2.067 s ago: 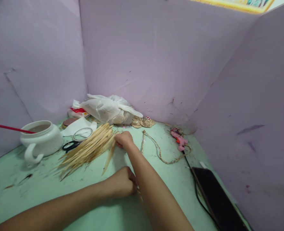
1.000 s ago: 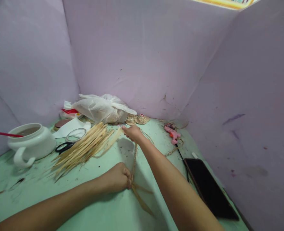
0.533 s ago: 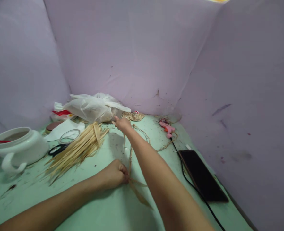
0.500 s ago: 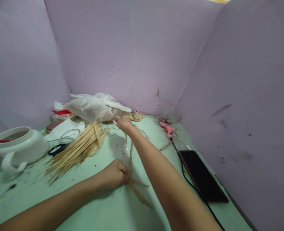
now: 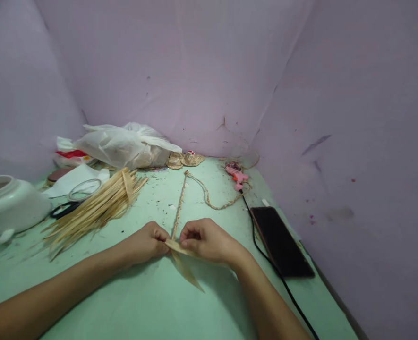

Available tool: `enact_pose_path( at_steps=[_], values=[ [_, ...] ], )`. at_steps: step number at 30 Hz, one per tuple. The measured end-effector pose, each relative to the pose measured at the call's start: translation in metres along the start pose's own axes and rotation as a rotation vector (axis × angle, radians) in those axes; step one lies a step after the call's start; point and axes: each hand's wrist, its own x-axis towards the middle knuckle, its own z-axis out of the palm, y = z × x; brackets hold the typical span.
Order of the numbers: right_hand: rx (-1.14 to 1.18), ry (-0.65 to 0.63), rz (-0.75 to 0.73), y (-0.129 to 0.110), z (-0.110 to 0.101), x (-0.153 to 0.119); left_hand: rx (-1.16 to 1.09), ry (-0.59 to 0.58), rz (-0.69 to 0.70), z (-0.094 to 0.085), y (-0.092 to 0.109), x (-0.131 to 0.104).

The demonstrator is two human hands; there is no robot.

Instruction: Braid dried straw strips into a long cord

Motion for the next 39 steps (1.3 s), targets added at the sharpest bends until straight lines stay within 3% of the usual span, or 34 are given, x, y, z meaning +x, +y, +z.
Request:
enact_pose_path(
  at_steps=[3, 8, 14, 22, 31, 35, 39],
  values=[
    [-0.125, 0.02, -0.012, 0.011, 0.002, 0.003, 0.005, -0.022, -0.025, -0.001, 0.003, -0.001],
    [-0.201, 0.096, -0.055, 0.008, 0.007, 0.003, 0.011, -0.039, -0.015, -0.001, 0.001, 0.0],
    [-0.048, 0.149, 0.008, 0.01, 0.018, 0.009, -0.002, -0.034, -0.027, -0.001, 0.002, 0.0],
    [0.279, 0.055, 0.157, 0.002, 0.012, 0.004, 0.024, -0.04, -0.013, -0.001, 0.0, 0.001],
    [0.309, 0.067, 0.227, 0.012, 0.027, 0.015, -0.009, -0.027, 0.01, -0.001, 0.002, -0.002],
    [0.206, 0.049, 0.204, 0.014, 0.027, 0.013, -0.015, -0.022, 0.02, 0.0, 0.003, -0.002],
    [-0.032, 0.12, 0.141, 0.015, 0.028, 0.012, -0.011, -0.017, 0.008, 0.0, 0.004, -0.002]
  ],
)
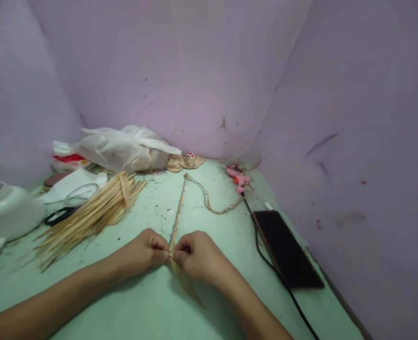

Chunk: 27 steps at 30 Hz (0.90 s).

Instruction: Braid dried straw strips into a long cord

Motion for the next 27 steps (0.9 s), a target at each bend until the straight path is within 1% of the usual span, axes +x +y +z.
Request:
enact_pose_path(
  at_steps=[2, 5, 9, 14, 19, 21, 23, 25, 27],
  values=[
    [-0.045, 0.058, -0.005, 0.0, 0.0, 0.0, 0.008, 0.002, 0.002, 0.0, 0.0, 0.0],
    [-0.074, 0.122, -0.067, -0.002, -0.001, -0.001, 0.003, -0.003, 0.016, 0.0, 0.0, 0.0],
    [-0.127, 0.082, -0.166, -0.009, -0.006, -0.005, -0.032, -0.017, 0.015, 0.0, -0.001, 0.001],
    [-0.232, 0.106, -0.186, -0.014, -0.01, -0.01, -0.046, -0.025, 0.006, -0.002, 0.0, 0.0],
    [-0.378, 0.063, -0.269, -0.015, -0.01, -0.013, -0.044, -0.024, 0.001, -0.002, 0.003, -0.001],
    [-0.414, 0.073, -0.267, -0.016, -0.01, -0.015, -0.048, -0.022, -0.004, -0.002, 0.003, -0.001],
    [-0.39, 0.113, -0.224, -0.017, -0.009, -0.016, -0.059, -0.033, -0.002, -0.001, 0.002, -0.001],
    [-0.302, 0.138, -0.185, -0.017, -0.007, -0.016, -0.069, -0.042, 0.012, -0.002, 0.001, 0.0],
    [-0.195, 0.134, -0.173, -0.014, -0.004, -0.016, -0.069, -0.042, 0.027, -0.002, 0.0, 0.001]
  ],
)
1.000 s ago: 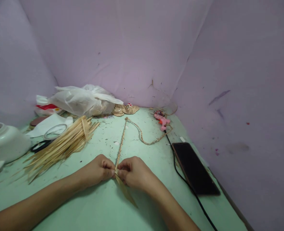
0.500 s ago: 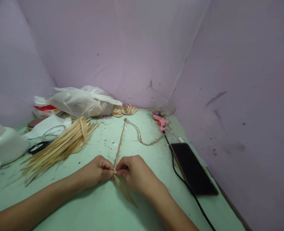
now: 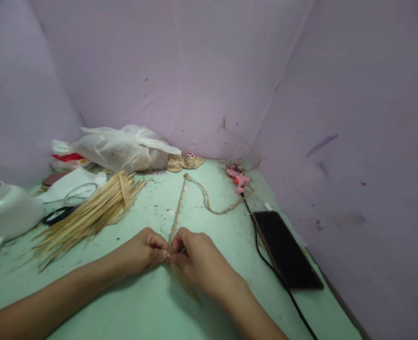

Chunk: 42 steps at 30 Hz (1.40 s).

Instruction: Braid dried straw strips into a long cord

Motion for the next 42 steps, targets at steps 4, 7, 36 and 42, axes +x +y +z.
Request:
enact_pose_path(
  at_steps=[4, 7, 36, 42],
  values=[
    [0.204, 0.0, 0.021, 0.009, 0.009, -0.002, -0.003, 0.006, -0.009, 0.0, -0.001, 0.001],
    [0.361, -0.004, 0.061, 0.016, 0.014, -0.005, -0.01, 0.011, -0.024, 0.0, -0.002, 0.001],
    [0.164, 0.092, 0.136, 0.008, 0.021, -0.004, 0.083, 0.021, 0.013, -0.001, -0.006, -0.001],
    [-0.294, 0.181, 0.083, -0.01, 0.023, -0.005, 0.289, 0.115, 0.057, 0.004, -0.009, 0.003]
  ],
)
